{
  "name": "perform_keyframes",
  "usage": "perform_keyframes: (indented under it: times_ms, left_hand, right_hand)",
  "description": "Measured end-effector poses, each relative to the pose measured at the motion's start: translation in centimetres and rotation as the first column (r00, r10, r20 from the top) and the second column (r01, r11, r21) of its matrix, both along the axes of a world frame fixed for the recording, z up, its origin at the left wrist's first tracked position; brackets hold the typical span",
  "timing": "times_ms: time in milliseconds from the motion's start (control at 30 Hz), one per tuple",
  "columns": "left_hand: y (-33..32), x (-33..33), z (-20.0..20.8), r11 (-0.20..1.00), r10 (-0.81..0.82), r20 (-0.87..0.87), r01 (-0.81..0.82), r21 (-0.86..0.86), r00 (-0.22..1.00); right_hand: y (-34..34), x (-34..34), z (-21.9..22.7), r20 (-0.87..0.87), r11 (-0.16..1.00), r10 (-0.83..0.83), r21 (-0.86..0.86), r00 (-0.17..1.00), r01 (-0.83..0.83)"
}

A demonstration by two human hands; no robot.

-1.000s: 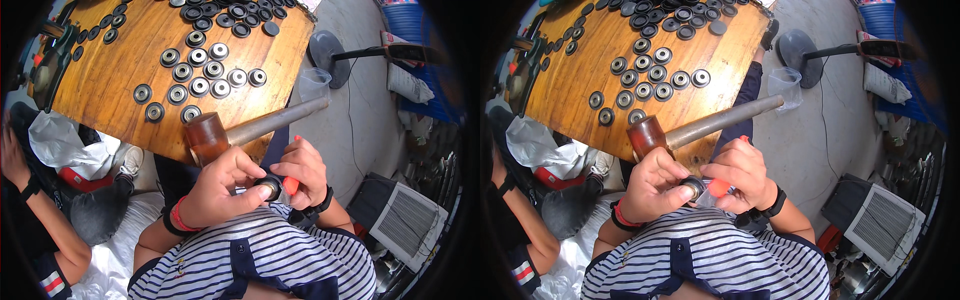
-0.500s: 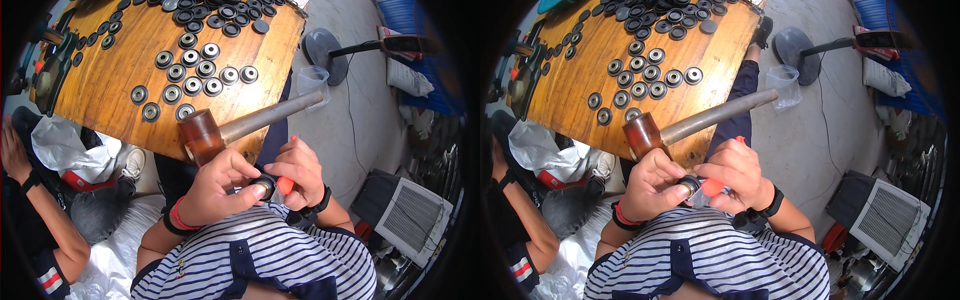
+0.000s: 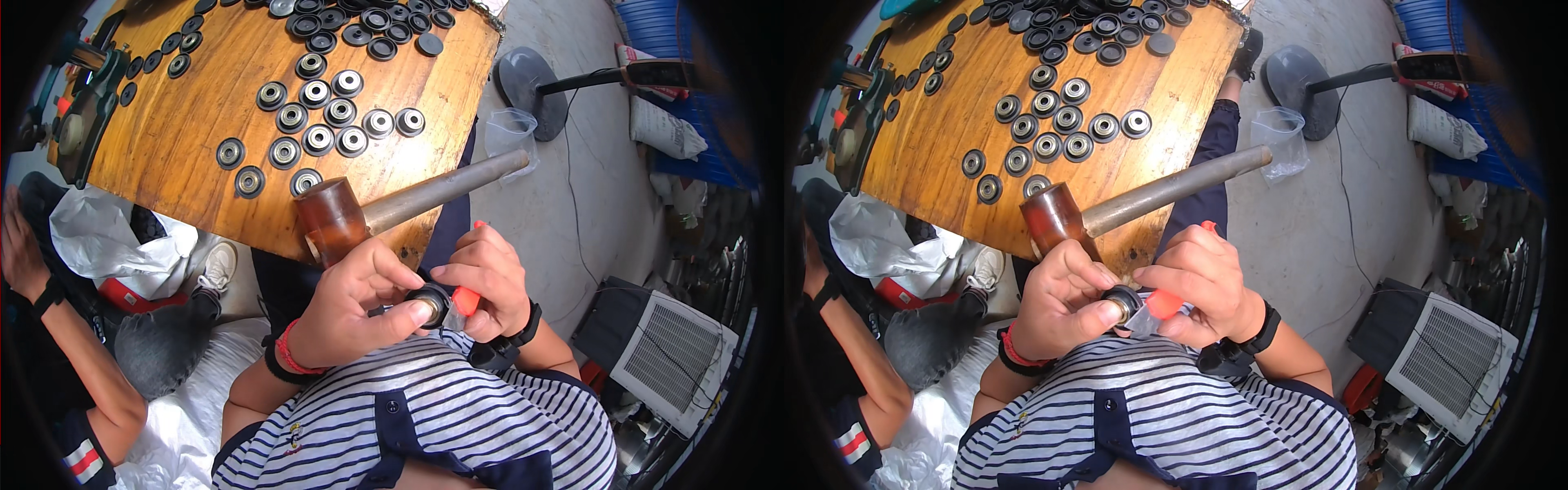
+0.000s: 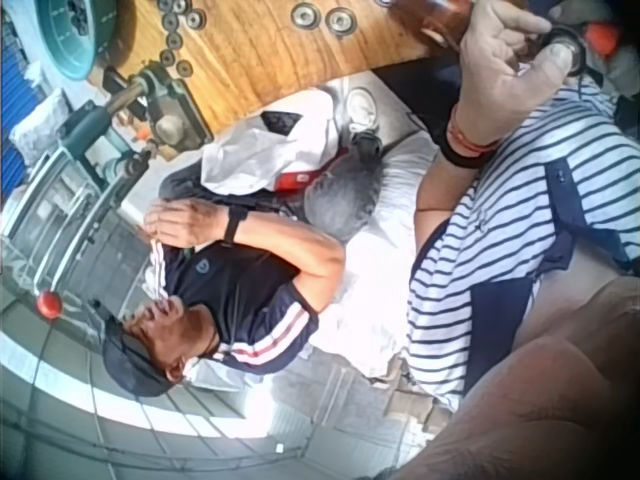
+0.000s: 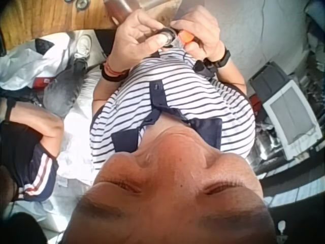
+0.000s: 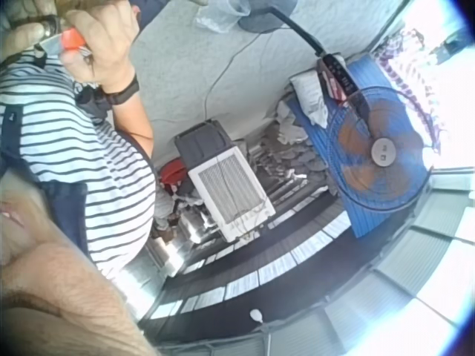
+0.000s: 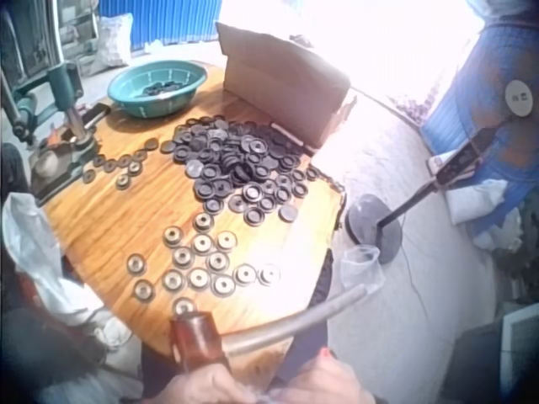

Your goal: Assembling small plastic components using a mallet and manual press.

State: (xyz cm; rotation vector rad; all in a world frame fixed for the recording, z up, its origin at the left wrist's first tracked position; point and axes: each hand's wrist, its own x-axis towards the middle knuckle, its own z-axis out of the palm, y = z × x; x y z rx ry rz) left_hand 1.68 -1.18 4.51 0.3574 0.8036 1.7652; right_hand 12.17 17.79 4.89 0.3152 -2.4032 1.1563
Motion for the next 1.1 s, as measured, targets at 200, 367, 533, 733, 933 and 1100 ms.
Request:
perform_keyframes:
  times_ms: [200, 367, 533, 733, 933, 1100]
  left_hand:
    - [-0.1, -0.3, -0.4, 0.999, -0.032, 0.135, 0.027, 0.034, 0.99]
    - [-0.6, -1.0, 1.4, 0.971, -0.238, -0.149, 0.238, -0.015, 0.96]
    - [-1.9, -2.3, 1.4, 0.982, 0.106, -0.208, -0.135, -0.133, 0.972]
    - [-3.4, -3.8, 0.0, 0.855, 0.422, -0.363, -0.498, -0.147, 0.831]
    - [-2.6, -4.3, -0.9, 0.805, 0.462, -0.355, -0.552, -0.215, 0.813]
    - [-2.2, -4.1, -2.1, 0.797, 0.445, -0.425, -0.565, -0.214, 0.788]
  right_hand:
    - [-0.1, -0.7, -0.7, -0.027, 0.999, 0.02, -0.044, 0.999, -0.021]
    - [0.3, -1.1, -0.6, 0.094, 0.984, -0.155, -0.075, 0.983, 0.162]
    - [3.5, -5.4, 3.1, 0.572, 0.56, -0.286, -0.551, 0.768, 0.619]
    - [9.0, -14.8, 2.0, 0.638, 0.608, -0.151, -0.542, 0.755, 0.58]
    - [8.8, -16.8, -0.4, 0.281, 0.877, -0.472, 0.053, 0.836, 0.477]
    - [-0.9, -11.8, 4.5, 0.364, 0.994, 0.053, 0.069, 0.93, -0.084]
